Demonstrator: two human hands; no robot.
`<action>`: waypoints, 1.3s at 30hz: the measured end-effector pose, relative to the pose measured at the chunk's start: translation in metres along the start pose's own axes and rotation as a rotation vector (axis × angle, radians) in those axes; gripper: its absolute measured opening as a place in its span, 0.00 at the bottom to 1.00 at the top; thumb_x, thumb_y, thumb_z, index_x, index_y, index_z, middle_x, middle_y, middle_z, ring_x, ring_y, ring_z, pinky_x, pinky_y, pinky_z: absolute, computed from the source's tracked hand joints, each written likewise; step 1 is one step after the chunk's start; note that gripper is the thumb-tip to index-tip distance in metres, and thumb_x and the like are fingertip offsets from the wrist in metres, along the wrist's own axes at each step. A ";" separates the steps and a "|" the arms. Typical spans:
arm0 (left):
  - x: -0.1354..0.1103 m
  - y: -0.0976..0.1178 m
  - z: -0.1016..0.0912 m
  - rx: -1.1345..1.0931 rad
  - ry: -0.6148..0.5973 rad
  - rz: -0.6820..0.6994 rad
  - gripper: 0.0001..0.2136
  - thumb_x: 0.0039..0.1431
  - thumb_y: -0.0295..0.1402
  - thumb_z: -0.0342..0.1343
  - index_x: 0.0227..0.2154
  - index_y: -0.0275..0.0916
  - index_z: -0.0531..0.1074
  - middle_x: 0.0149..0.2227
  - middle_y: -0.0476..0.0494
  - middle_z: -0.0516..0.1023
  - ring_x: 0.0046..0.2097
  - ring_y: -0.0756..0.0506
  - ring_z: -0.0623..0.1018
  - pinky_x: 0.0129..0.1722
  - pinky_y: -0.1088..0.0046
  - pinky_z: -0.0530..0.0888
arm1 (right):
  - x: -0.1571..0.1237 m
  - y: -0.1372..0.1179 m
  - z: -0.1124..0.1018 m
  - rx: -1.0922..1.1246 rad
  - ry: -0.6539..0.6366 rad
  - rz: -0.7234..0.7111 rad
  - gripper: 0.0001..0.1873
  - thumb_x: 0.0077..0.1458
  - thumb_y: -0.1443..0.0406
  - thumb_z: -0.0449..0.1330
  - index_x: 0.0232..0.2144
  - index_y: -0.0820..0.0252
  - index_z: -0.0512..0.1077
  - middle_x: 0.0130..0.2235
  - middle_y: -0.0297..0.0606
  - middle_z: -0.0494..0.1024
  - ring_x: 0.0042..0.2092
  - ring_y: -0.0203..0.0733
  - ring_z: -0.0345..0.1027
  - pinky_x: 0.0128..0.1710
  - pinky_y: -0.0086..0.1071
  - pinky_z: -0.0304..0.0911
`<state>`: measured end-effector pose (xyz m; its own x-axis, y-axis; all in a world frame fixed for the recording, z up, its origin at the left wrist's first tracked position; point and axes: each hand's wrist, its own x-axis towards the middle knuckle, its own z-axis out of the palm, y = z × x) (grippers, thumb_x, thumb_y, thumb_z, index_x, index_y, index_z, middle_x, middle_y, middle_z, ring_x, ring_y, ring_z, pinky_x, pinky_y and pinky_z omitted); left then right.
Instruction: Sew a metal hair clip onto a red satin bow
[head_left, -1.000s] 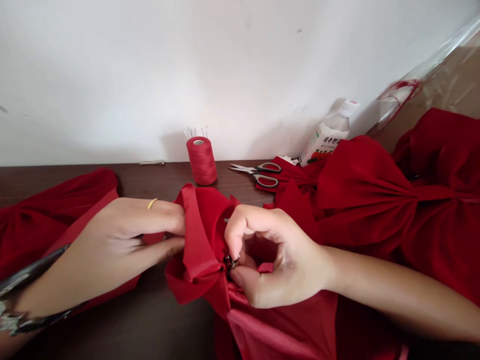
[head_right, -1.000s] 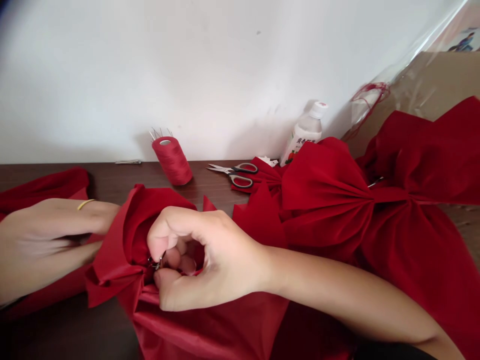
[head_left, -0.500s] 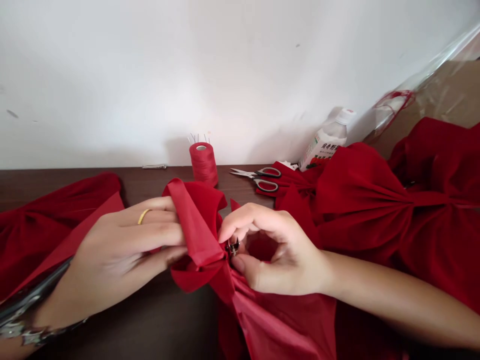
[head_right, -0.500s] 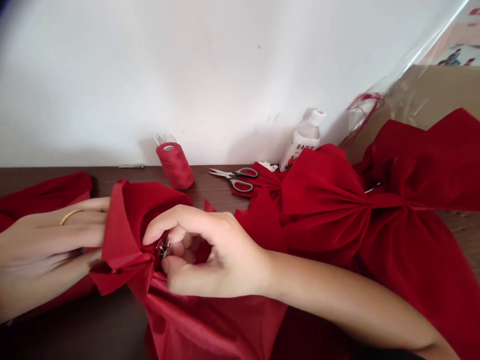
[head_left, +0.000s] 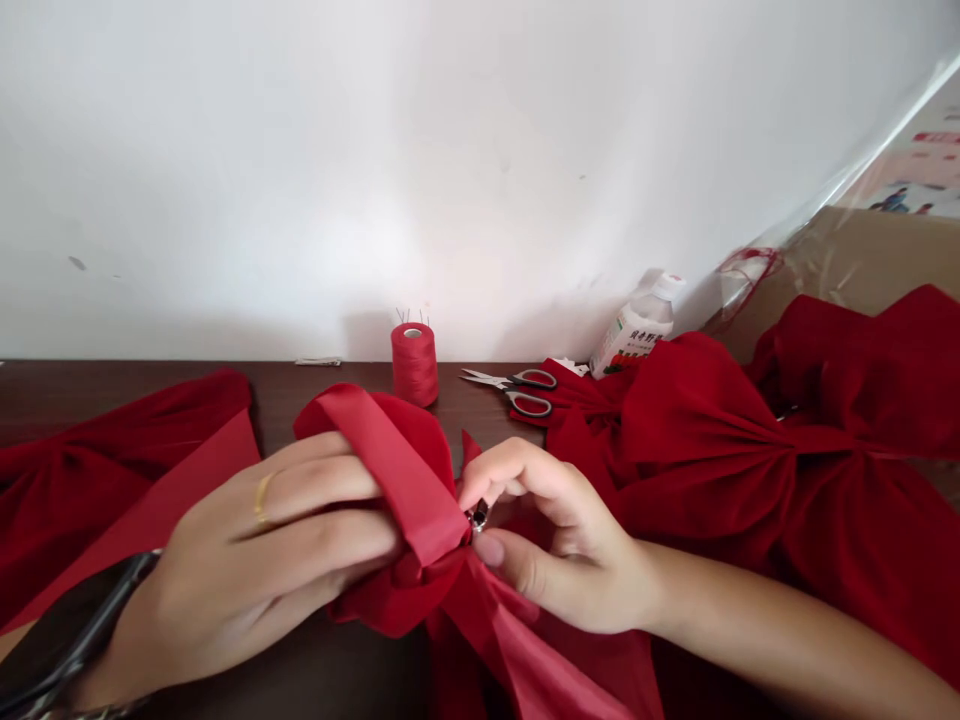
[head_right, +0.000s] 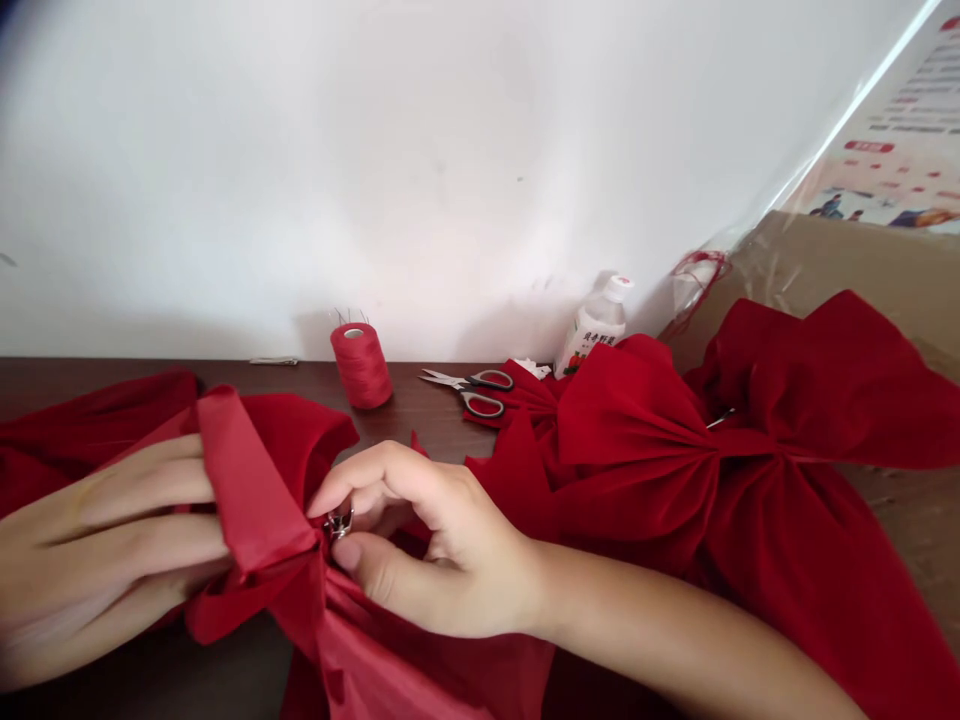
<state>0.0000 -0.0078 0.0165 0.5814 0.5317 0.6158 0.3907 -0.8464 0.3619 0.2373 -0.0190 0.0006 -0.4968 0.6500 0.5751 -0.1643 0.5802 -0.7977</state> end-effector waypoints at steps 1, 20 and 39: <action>0.002 0.000 -0.001 -0.002 -0.016 0.038 0.12 0.63 0.27 0.51 0.38 0.53 0.76 0.38 0.56 0.83 0.37 0.53 0.79 0.42 0.85 0.75 | 0.000 0.000 0.000 -0.003 0.001 0.005 0.07 0.62 0.71 0.56 0.43 0.60 0.67 0.35 0.34 0.68 0.35 0.30 0.64 0.36 0.22 0.65; 0.016 0.002 0.006 -0.514 -0.071 -0.561 0.05 0.54 0.30 0.63 0.28 0.48 0.81 0.29 0.58 0.84 0.30 0.54 0.81 0.31 0.90 0.75 | 0.002 -0.005 0.002 -0.555 0.007 -0.206 0.13 0.60 0.76 0.54 0.47 0.62 0.67 0.42 0.40 0.79 0.43 0.34 0.75 0.46 0.22 0.70; 0.004 0.009 0.018 -0.589 -0.121 -0.706 0.13 0.57 0.43 0.61 0.42 0.45 0.78 0.40 0.52 0.83 0.33 0.53 0.79 0.35 0.88 0.77 | 0.000 -0.014 0.003 -0.677 -0.043 -0.293 0.12 0.62 0.75 0.53 0.47 0.62 0.65 0.37 0.39 0.78 0.37 0.35 0.73 0.39 0.26 0.72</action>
<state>0.0187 -0.0127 0.0099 0.4305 0.9011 0.0523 0.2763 -0.1867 0.9428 0.2368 -0.0287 0.0109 -0.5488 0.4102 0.7284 0.2596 0.9119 -0.3180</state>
